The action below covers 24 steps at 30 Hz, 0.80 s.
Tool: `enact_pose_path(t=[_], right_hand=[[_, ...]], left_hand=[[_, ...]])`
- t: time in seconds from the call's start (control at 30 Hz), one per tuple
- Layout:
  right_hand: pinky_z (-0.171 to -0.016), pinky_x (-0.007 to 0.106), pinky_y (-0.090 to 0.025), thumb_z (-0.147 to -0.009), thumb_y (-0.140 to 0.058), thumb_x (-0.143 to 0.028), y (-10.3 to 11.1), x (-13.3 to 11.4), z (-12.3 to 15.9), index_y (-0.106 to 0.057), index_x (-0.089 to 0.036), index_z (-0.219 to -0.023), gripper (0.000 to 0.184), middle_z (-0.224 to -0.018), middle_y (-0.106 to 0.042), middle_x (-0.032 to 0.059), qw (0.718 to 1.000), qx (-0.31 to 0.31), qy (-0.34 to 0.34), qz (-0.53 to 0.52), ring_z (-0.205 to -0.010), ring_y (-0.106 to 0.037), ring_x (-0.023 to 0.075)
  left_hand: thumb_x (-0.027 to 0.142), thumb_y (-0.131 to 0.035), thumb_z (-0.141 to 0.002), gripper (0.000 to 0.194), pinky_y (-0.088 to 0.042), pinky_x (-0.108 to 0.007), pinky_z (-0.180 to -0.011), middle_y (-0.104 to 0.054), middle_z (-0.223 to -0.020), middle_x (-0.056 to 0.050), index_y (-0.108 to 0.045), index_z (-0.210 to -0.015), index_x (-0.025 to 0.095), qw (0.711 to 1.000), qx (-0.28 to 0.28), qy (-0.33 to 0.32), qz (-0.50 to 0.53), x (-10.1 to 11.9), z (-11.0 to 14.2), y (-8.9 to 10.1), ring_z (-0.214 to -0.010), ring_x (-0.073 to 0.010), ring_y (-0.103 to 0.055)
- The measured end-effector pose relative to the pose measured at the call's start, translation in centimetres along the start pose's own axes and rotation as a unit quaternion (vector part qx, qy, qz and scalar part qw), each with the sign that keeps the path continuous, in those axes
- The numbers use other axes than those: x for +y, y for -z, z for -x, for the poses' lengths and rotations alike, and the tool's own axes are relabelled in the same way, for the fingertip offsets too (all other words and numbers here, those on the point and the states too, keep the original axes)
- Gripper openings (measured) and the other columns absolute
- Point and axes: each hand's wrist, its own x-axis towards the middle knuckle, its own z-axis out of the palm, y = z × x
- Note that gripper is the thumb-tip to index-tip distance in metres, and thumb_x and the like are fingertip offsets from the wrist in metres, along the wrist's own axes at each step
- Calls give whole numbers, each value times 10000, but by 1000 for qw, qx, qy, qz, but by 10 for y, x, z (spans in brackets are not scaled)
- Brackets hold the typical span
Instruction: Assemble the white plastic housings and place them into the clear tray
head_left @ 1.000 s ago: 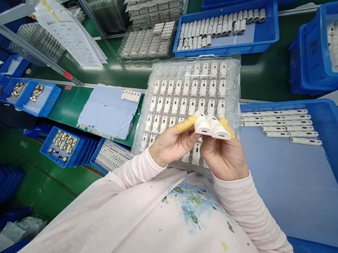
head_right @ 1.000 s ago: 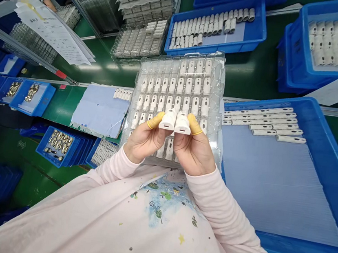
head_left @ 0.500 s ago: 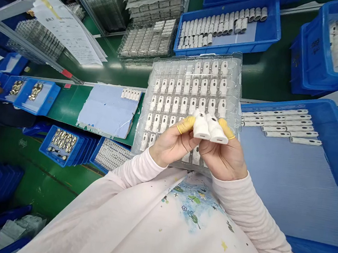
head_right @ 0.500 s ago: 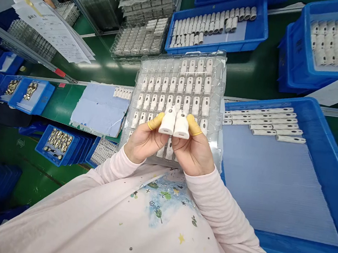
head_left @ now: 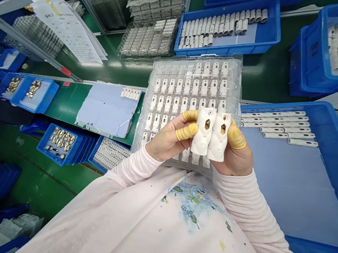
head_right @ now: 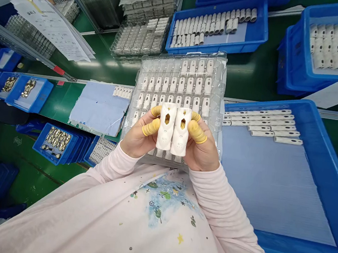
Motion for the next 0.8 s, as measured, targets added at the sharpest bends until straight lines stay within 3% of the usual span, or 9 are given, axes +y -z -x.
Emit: enact_pose_path(t=[0.1,0.23,0.4,0.57,0.8], right_hand=[[-785,343,-665,-646,-1019,-513,2,3,-3,-740,-290,-806,391,-773,-714,-66,1000,-1,-3,-23,-675,-682,137],[-862,408,-697,-659,-1003,-546,7,7,-9,-778,-324,-902,399,-882,-776,-61,999,-16,-15,-29,-879,-774,205],[-906,448,-711,-614,-1017,-560,11,10,-12,-807,-306,-945,467,-891,-806,-56,998,-3,-43,-39,-840,-784,223],[-856,366,-700,-641,-1014,-517,13,11,-20,-786,-283,-844,385,-819,-781,-51,999,-4,-15,-33,-776,-753,177],[-902,432,-701,-684,-980,-507,36,27,-44,-789,-291,-1012,438,-945,-827,-4,1000,-1,1,17,-1090,-797,281]], left_hand=[[602,-970,-670,565,-591,-302,-768,-764,-950,3,-723,-1058,275,1000,-3,-7,16,1,-1,1,-871,-185,-742],[545,-989,-680,500,-553,-219,-684,-730,-875,37,-726,-980,245,999,-7,-8,38,2,-5,3,-720,-96,-669],[520,-990,-690,495,-542,-210,-680,-724,-888,39,-718,-992,236,998,-11,-2,54,-1,-6,7,-731,-94,-668],[478,-989,-706,452,-542,-214,-713,-726,-899,44,-738,-993,237,998,-11,-15,63,-5,-17,16,-754,-91,-667],[401,-970,-733,398,-528,-247,-793,-745,-954,22,-753,-1019,228,998,10,-14,56,-19,-40,40,-815,-114,-677]])
